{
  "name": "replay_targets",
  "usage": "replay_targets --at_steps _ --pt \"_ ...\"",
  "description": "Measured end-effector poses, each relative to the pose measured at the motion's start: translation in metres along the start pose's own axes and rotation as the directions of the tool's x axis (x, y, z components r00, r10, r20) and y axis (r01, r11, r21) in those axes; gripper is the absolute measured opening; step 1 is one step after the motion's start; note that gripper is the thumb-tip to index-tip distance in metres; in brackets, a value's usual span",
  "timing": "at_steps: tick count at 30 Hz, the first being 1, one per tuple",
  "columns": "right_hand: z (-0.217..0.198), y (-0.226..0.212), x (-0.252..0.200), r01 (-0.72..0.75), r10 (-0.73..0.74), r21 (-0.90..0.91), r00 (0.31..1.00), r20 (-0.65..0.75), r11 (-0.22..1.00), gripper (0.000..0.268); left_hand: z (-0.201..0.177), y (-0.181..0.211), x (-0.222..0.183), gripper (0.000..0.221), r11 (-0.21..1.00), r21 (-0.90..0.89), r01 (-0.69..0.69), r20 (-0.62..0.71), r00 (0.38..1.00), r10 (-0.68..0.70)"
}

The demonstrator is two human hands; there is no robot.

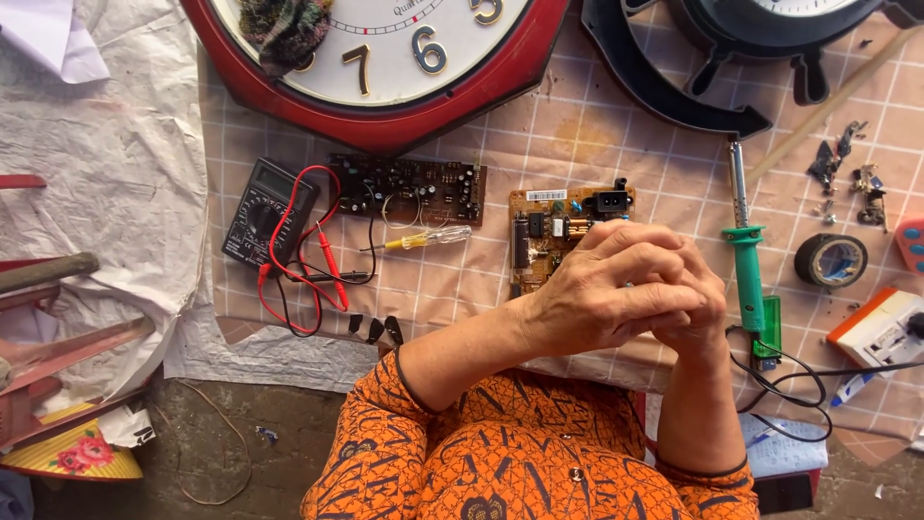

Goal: Soldering electronic components onto a circuit board and using a small screwdriver for adjustments or testing.

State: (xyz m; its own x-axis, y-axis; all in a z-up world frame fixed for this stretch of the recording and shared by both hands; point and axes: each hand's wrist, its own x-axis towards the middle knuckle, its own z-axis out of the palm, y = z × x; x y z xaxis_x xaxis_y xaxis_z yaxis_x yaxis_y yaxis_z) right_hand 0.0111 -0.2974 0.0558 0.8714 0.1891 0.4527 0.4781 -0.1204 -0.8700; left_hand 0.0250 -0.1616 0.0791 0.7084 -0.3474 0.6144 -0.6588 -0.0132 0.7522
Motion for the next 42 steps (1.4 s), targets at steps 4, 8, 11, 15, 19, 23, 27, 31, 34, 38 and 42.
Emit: replay_targets --at_steps 4,8,11,15,19,23,27,31,34,38,42 --pt "-0.004 -0.008 -0.005 0.023 -0.023 0.008 1.0 -0.006 1.0 0.03 0.001 0.001 0.0 0.014 0.994 0.09 -0.059 -0.004 0.998 0.06" --pt "-0.006 -0.004 -0.011 0.058 -0.058 -0.039 0.998 0.002 0.998 0.029 -0.006 0.0 0.0 0.016 0.989 0.121 -0.082 0.041 0.996 0.077" --pt "-0.007 0.0 -0.015 0.047 -0.051 -0.085 0.998 -0.046 0.995 0.025 -0.005 0.0 -0.002 0.02 0.992 0.103 -0.079 0.075 0.995 0.072" --pt "-0.004 0.006 -0.018 0.045 -0.05 -0.058 0.996 -0.08 0.997 0.028 -0.007 0.001 -0.002 0.021 0.997 0.053 -0.06 0.086 0.995 0.056" --pt "-0.006 0.005 -0.017 0.008 -0.015 -0.069 0.994 -0.105 0.998 0.026 -0.009 0.001 -0.002 0.023 0.998 0.029 -0.047 0.099 0.994 0.043" --pt "-0.009 0.015 -0.038 -0.046 0.017 -0.099 0.961 -0.276 0.994 0.031 -0.024 -0.014 -0.003 0.024 0.996 -0.084 0.032 -0.033 0.999 -0.035" --pt "-0.012 0.012 -0.039 -0.22 0.328 0.263 0.802 -0.499 0.939 0.023 -0.07 -0.014 -0.035 0.026 0.958 -0.027 0.286 0.02 0.958 -0.286" --pt "-0.013 0.006 -0.029 -0.564 0.598 0.198 0.751 -0.281 0.801 0.008 -0.094 0.0 -0.056 0.023 0.755 0.099 0.649 0.061 0.753 -0.655" --pt "-0.01 0.002 -0.023 -0.596 0.587 -0.001 0.791 -0.175 0.803 0.012 -0.092 0.004 -0.071 0.032 0.607 0.1 0.789 0.097 0.599 -0.795" --pt "-0.002 -0.003 -0.015 -0.61 0.61 0.027 0.788 -0.087 0.792 0.023 -0.092 0.007 -0.066 0.053 0.402 -0.12 0.908 0.21 0.419 -0.884" --pt "-0.004 0.0 -0.023 -0.623 0.634 0.129 0.77 -0.07 0.771 0.02 -0.092 0.008 -0.056 0.061 0.371 -0.128 0.92 0.175 0.389 -0.904"
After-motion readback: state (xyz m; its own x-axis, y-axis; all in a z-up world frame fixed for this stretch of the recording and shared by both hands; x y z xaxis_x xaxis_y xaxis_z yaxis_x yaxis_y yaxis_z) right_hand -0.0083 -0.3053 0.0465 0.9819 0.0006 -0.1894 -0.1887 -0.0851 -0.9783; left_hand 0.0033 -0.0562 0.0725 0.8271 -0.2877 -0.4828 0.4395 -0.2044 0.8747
